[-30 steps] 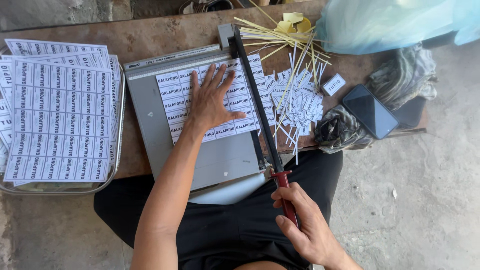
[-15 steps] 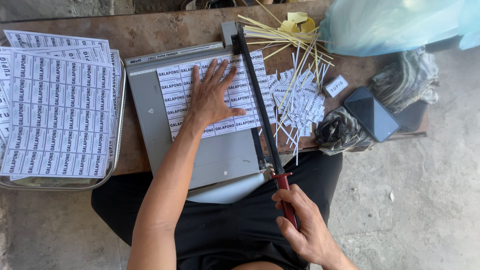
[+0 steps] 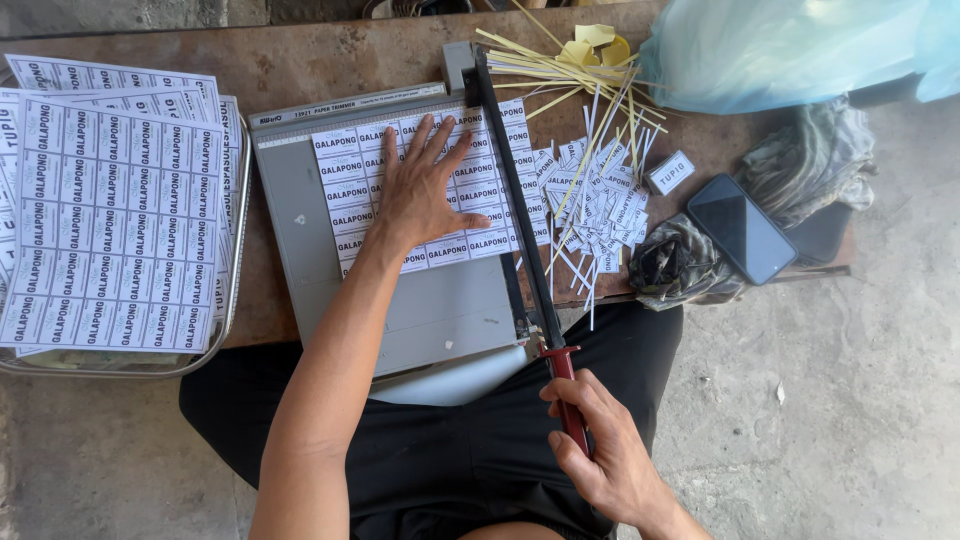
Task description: The person trims sheets of printed labels using a manual paper cutter, aligning the paper and pressing the lever down to cut strips.
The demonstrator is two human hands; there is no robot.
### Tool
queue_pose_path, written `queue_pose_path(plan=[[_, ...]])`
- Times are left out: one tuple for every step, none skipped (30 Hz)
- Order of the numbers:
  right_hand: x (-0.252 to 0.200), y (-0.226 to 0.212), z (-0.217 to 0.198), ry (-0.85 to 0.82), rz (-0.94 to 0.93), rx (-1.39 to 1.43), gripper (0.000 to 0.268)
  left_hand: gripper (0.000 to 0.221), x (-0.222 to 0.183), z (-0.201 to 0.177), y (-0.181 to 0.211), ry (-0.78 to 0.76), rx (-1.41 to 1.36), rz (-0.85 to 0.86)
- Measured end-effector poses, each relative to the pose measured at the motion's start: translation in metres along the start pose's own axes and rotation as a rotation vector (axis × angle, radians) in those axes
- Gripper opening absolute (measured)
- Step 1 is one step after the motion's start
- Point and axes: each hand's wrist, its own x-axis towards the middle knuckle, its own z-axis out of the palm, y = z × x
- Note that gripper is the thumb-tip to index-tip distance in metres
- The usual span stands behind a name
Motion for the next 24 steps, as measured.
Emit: queue_pose_path(plan=[[0.000,0.001,0.001,0.003,0.014,0.001,0.041,0.137,0.000,0.001,0.000,-0.001,0.000,-0.002],[-0.001,0.001,0.002,0.006,0.027,0.002,0.040,0.138,0.001,0.002,0.000,0.006,-0.011,-0.003],[0.000,0.002,0.002,0.005,0.028,0.002,0.040,0.138,0.001,0.002,0.000,0.012,-0.021,-0.002],[0.000,0.003,0.002,0.004,0.005,-0.004,0.040,0.138,0.002,0.001,0.000,0.012,-0.021,-0.003],[0.000,0.004,0.002,0.003,-0.017,-0.010,0.039,0.138,0.002,0.000,0.001,0.003,-0.018,-0.007],[0.000,0.005,0.003,0.003,-0.015,-0.009,0.039,0.137,0.001,-0.001,0.002,-0.005,-0.014,-0.010],[0.000,0.006,0.004,0.004,-0.017,-0.008,0.039,0.137,0.000,-0.003,0.004,-0.006,-0.014,-0.012],[0.000,0.007,0.005,0.005,-0.019,-0.007,0.038,0.134,-0.001,-0.005,0.005,0.007,-0.026,-0.012],[0.000,0.009,0.005,0.000,-0.015,-0.007,0.038,0.131,-0.003,-0.006,0.008,0.019,-0.040,-0.015],[0.000,0.010,0.005,0.006,-0.018,-0.021,0.039,0.131,-0.007,-0.007,0.010,0.016,-0.042,-0.020],[0.000,0.012,0.006,0.008,-0.019,-0.034,0.039,0.108,-0.015,-0.005,0.014,-0.022,-0.012,-0.009],[-0.001,0.013,0.006,0.000,-0.014,-0.032,0.039,0.086,-0.024,-0.002,0.019,-0.060,0.018,0.002],[-0.001,0.014,0.007,0.009,-0.030,-0.013,0.040,0.086,-0.037,0.003,0.025,-0.064,0.017,-0.005],[-0.001,0.015,0.008,0.019,-0.047,0.007,0.040,0.064,-0.054,0.008,0.033,-0.024,0.026,0.084],[-0.001,0.015,0.009,0.016,-0.044,0.009,0.040,0.042,-0.068,0.014,0.040,0.018,0.036,0.177],[0.000,0.016,0.009,0.017,-0.058,0.010,0.040,0.042,-0.079,0.018,0.045,0.014,0.034,0.175],[0.000,0.016,0.008,0.017,-0.071,0.011,0.041,0.037,-0.090,0.023,0.050,0.059,0.026,0.188],[0.000,0.017,0.008,0.013,-0.066,0.013,0.041,0.033,-0.096,0.025,0.052,0.103,0.017,0.202],[0.001,0.017,0.008,0.012,-0.070,0.009,0.042,0.033,-0.099,0.027,0.051,0.101,0.015,0.199],[0.001,0.017,0.008,0.011,-0.075,0.006,0.043,0.033,-0.103,0.027,0.050,0.104,0.007,0.214],[0.000,0.017,0.008,0.010,-0.072,0.004,0.043,0.033,-0.104,0.027,0.050,0.109,-0.001,0.232],[0.000,0.017,0.008,0.006,-0.074,0.000,0.042,0.033,-0.105,0.028,0.051,0.109,-0.004,0.232],[0.001,0.018,0.008,0.002,-0.079,-0.005,0.042,0.034,-0.104,0.028,0.052,0.114,-0.009,0.233],[0.001,0.017,0.008,0.002,-0.080,-0.008,0.042,0.034,-0.104,0.028,0.052,0.118,-0.014,0.233]])
